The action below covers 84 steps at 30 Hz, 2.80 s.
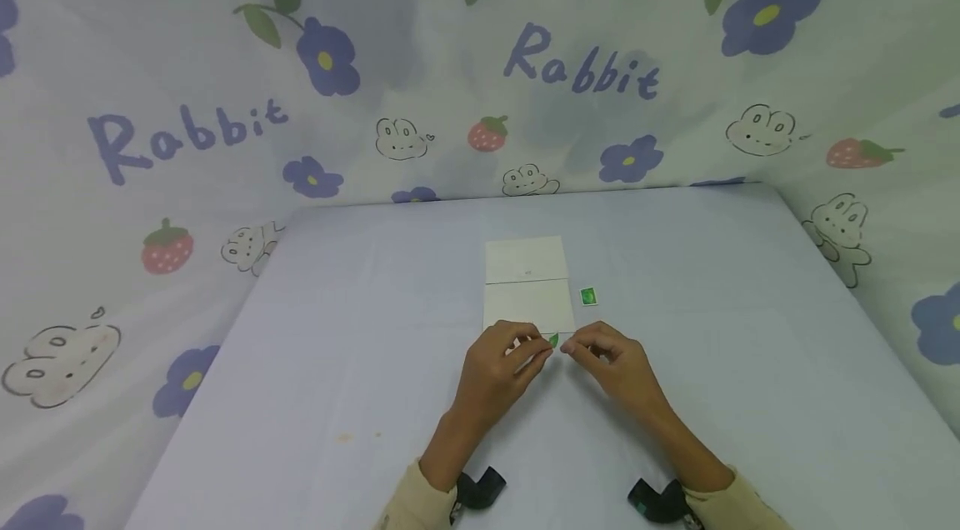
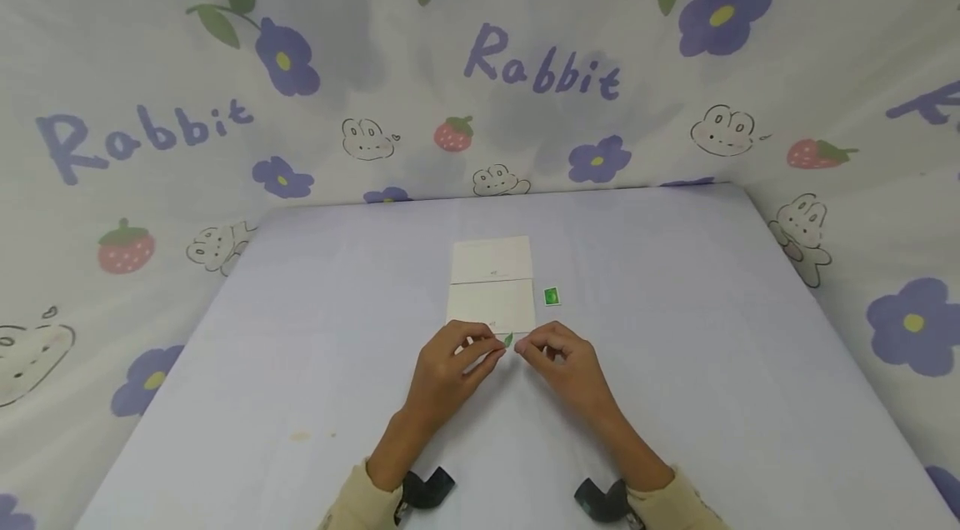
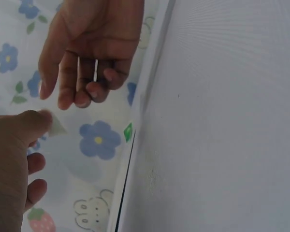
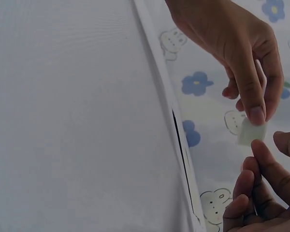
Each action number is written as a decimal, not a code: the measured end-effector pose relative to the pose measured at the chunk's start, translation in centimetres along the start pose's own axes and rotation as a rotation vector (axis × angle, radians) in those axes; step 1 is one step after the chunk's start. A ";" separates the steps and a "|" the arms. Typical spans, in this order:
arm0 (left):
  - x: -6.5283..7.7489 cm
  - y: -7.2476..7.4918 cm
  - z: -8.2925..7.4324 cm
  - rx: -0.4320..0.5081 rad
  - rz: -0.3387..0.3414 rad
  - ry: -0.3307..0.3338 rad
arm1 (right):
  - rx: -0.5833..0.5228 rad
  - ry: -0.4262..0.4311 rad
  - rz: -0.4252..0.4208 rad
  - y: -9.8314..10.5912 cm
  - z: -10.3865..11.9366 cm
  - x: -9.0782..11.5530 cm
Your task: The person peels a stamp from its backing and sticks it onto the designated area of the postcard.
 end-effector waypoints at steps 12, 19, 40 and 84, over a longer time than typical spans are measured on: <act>-0.3 0.1 -0.9 -0.084 0.016 -0.107 | 0.004 0.028 -0.021 -0.9 -3.2 -0.7; 0.9 -0.4 0.8 0.027 -0.028 0.078 | 0.034 0.043 -0.085 -0.5 -3.8 -1.0; 2.5 -0.2 3.9 0.278 -0.132 0.437 | 0.188 0.057 -0.156 2.2 -4.4 -3.8; 5.0 0.4 11.2 0.268 -0.247 0.657 | 0.164 0.029 -0.198 4.7 -9.3 -11.8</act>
Point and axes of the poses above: each hand's wrist, its own x-axis away from the middle knuckle, its own y-axis out of the back of the hand, z = x × y, the point moved 6 cm from there along -x, towards the middle knuckle, and after that the axes turned 8 degrees about -y, right-handed, at the moved point
